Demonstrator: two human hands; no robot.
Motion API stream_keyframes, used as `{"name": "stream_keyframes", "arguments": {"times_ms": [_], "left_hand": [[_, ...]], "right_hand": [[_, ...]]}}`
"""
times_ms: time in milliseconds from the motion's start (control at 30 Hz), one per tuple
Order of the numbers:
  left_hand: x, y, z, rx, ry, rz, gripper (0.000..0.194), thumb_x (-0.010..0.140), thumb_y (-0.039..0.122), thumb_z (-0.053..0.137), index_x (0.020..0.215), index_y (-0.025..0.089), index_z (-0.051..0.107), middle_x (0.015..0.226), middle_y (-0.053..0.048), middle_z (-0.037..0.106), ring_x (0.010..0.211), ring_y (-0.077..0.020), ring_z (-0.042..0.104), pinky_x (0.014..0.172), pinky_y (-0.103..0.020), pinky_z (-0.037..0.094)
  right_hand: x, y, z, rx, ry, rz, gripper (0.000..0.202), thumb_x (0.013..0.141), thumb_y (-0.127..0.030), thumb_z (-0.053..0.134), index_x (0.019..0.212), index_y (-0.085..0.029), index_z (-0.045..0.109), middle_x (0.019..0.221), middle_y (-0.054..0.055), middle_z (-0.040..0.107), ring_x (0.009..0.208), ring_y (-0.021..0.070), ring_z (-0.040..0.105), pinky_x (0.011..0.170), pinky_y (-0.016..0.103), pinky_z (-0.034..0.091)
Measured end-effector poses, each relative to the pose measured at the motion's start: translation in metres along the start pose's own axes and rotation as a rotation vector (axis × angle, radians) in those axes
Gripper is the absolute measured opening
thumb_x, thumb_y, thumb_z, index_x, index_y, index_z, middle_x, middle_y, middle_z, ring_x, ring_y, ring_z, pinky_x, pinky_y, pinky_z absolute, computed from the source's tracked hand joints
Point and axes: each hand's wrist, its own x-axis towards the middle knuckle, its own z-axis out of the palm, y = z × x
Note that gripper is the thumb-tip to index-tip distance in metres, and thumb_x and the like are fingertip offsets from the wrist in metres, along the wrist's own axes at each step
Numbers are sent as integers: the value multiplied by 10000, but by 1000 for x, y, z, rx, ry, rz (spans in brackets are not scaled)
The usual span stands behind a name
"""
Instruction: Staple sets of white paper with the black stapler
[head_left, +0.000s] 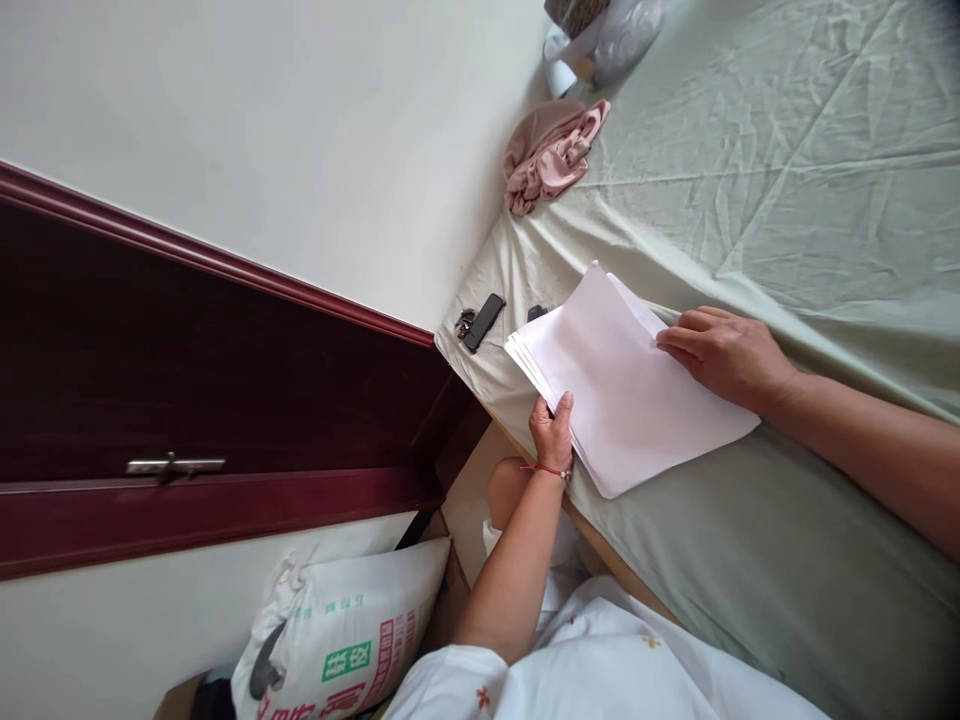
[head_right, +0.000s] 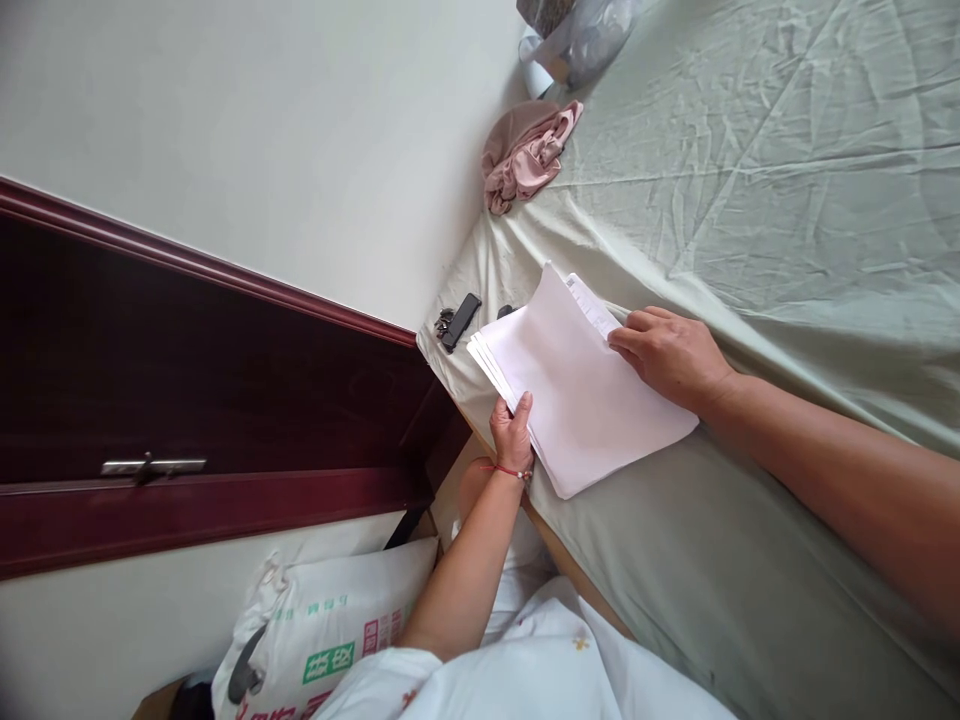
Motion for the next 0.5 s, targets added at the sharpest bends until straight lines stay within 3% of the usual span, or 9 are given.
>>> {"name": "stream_keyframes", "arguments": {"times_ms": [233,367,433,500], "left_hand": [[-1,7,-1,52,-107,-22,374,795,482,757,969,152,729,976,-91,768,900,-216,696,864,-329,521],[6,11,0,154,-161,-47,306,782,436,772,897,153,753,939,-80,782,931,-240,716,925,-338,514],[10,12,0,60,-143,-88,318,768,426,782,933,156,757,992,-90,787,977,-252,720,958,-352,513],[13,13,-2,-97,-67,-131,375,738,425,805,993,156,750,1064,-101,783,1023,-257,717,988,-368,513]], "right_hand": [[-1,1,2,-24,19,-14,320,989,-283,436,981,-240,753,886,78,698,888,213,609,639,316,386],[-1,1,3,-91,134,-56,279,950,-313,539,1128,-217,731,1035,100,665,907,225,600,635,317,417],[-1,1,3,-108,178,-127,269,926,-287,576,1133,-223,736,1060,99,649,901,222,588,651,316,438],[-1,0,2,-105,138,-216,235,939,-267,555,1046,-225,760,1000,90,664,895,225,579,672,320,452]]}}
